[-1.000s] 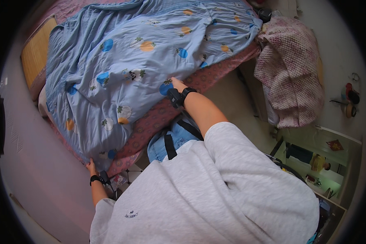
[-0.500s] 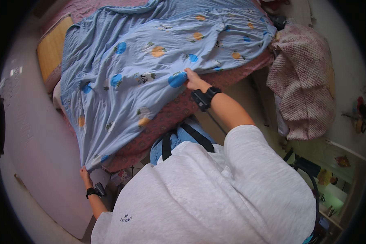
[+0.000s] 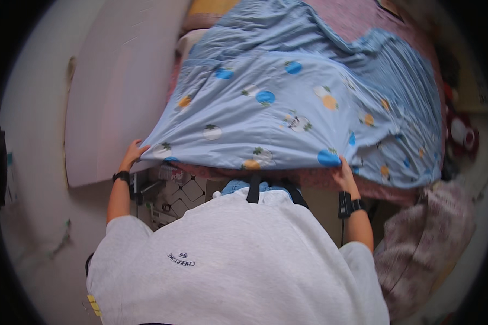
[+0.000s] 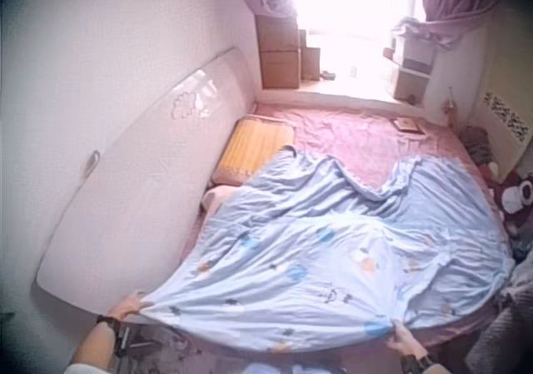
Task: The person unfolds and spreads two blankets over a bed, smoothing the fabric by hand and pulling the edges to cover the surface.
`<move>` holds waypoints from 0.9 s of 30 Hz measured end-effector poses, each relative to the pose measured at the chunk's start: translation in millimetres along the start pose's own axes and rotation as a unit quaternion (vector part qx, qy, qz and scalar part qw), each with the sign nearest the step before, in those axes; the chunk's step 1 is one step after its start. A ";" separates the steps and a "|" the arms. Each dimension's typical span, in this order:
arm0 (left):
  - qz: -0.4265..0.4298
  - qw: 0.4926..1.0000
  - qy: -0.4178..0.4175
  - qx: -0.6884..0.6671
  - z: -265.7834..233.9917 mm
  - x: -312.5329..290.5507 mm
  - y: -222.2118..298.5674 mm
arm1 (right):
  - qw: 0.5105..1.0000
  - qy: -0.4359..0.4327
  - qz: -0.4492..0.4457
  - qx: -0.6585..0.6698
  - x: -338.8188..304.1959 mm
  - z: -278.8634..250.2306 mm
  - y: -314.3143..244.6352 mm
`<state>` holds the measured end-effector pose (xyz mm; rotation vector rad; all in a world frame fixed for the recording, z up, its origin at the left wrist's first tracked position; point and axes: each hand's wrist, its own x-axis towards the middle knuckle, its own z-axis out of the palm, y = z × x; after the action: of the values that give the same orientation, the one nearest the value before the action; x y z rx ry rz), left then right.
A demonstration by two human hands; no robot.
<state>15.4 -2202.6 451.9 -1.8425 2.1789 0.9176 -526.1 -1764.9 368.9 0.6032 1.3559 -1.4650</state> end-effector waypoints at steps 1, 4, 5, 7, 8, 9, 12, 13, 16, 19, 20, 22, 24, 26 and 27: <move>-0.002 1.000 -0.008 -0.007 3.2 -1.5 -1.5 | 1.000 0.003 0.011 -0.022 -6.8 1.7 0.1; -0.026 0.999 -0.028 -0.027 7.2 -5.7 10.2 | 0.997 0.025 0.043 -0.051 2.7 -5.0 2.0; -0.025 0.999 -0.034 -0.028 16.8 -5.8 8.5 | 0.997 0.027 0.043 -0.050 7.9 -21.9 0.1; -0.039 0.992 -0.077 -0.089 20.5 -8.7 -12.7 | 0.999 0.004 0.033 -0.038 8.7 -39.8 -1.6; -0.044 0.981 -0.124 -0.143 18.6 -8.5 -17.3 | 0.999 -0.019 0.027 -0.025 -2.6 -35.5 -4.5; -0.023 0.962 -0.072 -0.261 21.8 -24.8 -25.3 | 0.999 -0.042 0.022 -0.011 -14.8 -32.4 -5.7; -0.087 0.993 0.028 -0.073 46.6 -57.2 -79.5 | 0.987 -0.015 0.148 -0.068 -29.9 -94.5 16.0; -0.110 0.988 0.037 -0.097 64.2 -71.6 -103.1 | 0.973 -0.012 0.207 -0.098 -19.9 -121.9 28.5; -0.272 0.952 0.024 -0.139 76.3 -108.3 -118.1 | 0.964 0.034 0.098 -0.246 -74.3 -63.3 40.5; -0.333 0.889 -0.035 -0.314 60.2 -73.0 -80.9 | 0.958 -0.164 0.234 0.031 -1.3 -137.2 50.9; -0.306 0.871 -0.044 -0.382 53.7 -67.0 -58.4 | 0.984 0.006 0.180 0.017 -4.2 -106.9 51.0; -0.306 0.872 -0.055 -0.379 36.3 -35.2 -32.7 | 0.975 -0.039 0.212 -0.062 -0.5 -61.5 15.8; -0.188 0.885 -0.035 -0.424 12.2 18.2 -14.8 | 0.993 -0.030 0.091 -0.068 -4.2 17.1 -38.5; 0.020 0.898 -0.013 -0.439 -33.5 105.7 42.5 | 0.981 -0.073 -0.075 -0.164 24.0 14.7 -149.6; 0.049 0.909 0.045 -0.411 -69.0 122.3 107.5 | 0.983 -0.105 -0.104 -0.106 -4.3 49.6 -200.0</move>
<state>-95.3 -2336.0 486.8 -2.1019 2.1076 2.0494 -689.9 -1837.5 470.7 0.1691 1.4152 -1.4779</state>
